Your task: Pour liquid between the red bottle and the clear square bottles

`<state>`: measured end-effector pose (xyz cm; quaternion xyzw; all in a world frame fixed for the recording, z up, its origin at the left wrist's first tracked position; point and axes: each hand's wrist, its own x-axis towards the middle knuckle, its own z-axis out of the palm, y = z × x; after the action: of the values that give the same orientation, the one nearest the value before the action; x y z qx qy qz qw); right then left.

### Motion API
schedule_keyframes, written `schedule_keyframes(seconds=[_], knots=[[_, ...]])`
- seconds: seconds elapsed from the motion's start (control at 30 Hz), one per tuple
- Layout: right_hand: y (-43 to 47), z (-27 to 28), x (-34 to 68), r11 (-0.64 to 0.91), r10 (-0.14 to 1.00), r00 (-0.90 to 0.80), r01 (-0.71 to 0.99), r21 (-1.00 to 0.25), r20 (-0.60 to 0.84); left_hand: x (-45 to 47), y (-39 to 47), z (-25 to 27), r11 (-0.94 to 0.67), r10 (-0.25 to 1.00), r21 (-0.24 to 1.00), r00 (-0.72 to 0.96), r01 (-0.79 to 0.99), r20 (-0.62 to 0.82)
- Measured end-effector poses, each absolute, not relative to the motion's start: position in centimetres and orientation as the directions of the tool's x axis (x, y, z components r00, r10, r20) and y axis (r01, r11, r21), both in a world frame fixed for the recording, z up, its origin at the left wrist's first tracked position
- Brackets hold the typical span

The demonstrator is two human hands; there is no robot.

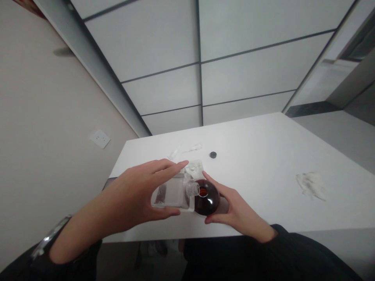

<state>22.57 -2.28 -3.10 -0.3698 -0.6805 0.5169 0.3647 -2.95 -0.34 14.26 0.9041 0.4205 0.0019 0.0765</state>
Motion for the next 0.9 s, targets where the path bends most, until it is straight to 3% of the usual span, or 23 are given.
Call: schedule_keyframes(seconds=[0.9], knots=[[-2.2,-3.2,22.6,0.216,0.883,-0.448,0.117,-0.970,0.142,-2.1,0.5,15.5,-0.676,0.725,0.055,0.677,0.734,-0.129]])
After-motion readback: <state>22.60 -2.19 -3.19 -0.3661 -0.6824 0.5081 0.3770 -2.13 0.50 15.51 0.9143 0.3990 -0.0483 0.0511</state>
